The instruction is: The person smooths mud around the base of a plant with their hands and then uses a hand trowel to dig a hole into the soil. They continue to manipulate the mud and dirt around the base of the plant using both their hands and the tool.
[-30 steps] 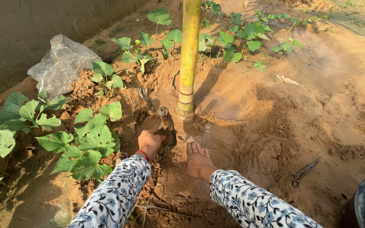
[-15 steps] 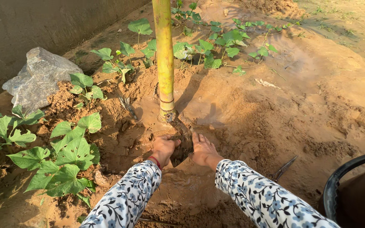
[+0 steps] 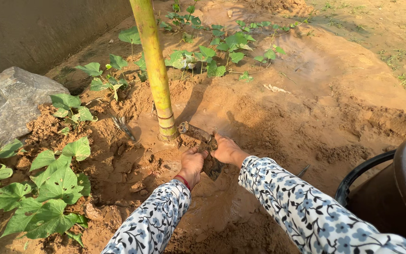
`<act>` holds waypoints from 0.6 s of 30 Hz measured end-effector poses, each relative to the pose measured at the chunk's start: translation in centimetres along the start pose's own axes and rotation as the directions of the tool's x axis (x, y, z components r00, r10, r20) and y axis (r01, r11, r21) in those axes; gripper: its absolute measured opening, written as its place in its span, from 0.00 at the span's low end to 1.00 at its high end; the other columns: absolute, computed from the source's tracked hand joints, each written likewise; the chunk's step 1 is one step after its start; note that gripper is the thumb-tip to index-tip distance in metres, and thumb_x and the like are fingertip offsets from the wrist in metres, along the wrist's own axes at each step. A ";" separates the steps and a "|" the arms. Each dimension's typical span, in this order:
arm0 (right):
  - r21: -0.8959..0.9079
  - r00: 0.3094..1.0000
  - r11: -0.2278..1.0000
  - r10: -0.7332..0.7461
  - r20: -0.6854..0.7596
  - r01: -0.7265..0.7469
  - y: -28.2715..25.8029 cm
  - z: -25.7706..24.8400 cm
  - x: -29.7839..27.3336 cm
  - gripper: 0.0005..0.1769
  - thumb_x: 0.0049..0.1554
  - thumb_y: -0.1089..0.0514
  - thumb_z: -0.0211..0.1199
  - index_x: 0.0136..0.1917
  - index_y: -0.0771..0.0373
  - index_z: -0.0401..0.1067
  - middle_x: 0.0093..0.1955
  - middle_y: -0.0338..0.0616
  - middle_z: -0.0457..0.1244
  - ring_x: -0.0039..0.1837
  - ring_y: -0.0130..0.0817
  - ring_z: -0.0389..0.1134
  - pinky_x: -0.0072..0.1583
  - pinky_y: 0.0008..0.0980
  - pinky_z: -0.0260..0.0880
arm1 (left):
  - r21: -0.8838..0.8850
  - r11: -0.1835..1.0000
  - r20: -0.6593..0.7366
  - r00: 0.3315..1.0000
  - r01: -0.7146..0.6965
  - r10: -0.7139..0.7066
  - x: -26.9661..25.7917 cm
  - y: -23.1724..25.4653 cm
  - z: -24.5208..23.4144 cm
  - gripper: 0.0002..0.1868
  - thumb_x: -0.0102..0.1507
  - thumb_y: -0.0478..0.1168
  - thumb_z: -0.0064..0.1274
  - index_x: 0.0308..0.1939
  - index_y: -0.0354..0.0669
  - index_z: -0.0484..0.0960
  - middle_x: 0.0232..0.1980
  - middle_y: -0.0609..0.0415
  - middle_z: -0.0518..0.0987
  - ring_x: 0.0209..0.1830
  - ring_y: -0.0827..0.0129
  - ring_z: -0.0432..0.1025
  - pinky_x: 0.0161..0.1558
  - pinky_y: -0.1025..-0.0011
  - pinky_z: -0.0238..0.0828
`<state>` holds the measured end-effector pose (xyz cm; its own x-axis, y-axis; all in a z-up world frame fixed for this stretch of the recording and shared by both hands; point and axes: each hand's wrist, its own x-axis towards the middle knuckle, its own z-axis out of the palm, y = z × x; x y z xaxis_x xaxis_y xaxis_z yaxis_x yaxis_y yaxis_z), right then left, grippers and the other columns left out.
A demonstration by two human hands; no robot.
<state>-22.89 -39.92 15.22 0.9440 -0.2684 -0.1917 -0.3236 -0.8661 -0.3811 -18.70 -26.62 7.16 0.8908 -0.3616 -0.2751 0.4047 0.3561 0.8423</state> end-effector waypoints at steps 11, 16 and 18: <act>0.009 0.993 0.995 -0.098 0.059 0.098 1.1 -4.6 2.7 0.33 0.47 0.54 0.71 0.65 0.66 0.71 0.65 0.55 0.67 0.68 0.48 0.68 0.67 0.39 0.68 | -0.034 0.999 0.027 1.000 0.017 -0.016 -0.2 0.9 4.1 0.17 0.61 0.25 0.49 0.54 0.25 0.76 0.44 0.41 0.82 0.36 0.56 0.78 0.41 0.61 0.80; 0.269 0.993 0.961 -0.093 0.070 0.071 1.6 -6.7 1.4 0.33 0.46 0.44 0.74 0.60 0.65 0.76 0.59 0.52 0.71 0.63 0.45 0.72 0.64 0.39 0.69 | 0.057 0.998 0.154 0.988 0.014 -0.022 -1.0 0.9 5.6 0.15 0.62 0.28 0.52 0.54 0.32 0.75 0.42 0.47 0.80 0.35 0.61 0.76 0.38 0.62 0.79; 0.264 0.994 0.961 -0.094 0.057 0.076 2.2 -7.0 1.1 0.36 0.47 0.40 0.75 0.60 0.65 0.76 0.59 0.52 0.70 0.64 0.44 0.71 0.64 0.39 0.68 | 0.103 0.993 0.178 0.981 0.065 -0.083 -1.8 1.4 6.5 0.17 0.62 0.27 0.52 0.55 0.35 0.73 0.44 0.48 0.80 0.38 0.62 0.77 0.41 0.63 0.79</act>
<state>-22.10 -45.06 20.54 0.9652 -0.1609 -0.2061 -0.2560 -0.7417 -0.6199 -21.11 -31.06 11.84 0.8032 -0.5374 -0.2572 0.4385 0.2409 0.8659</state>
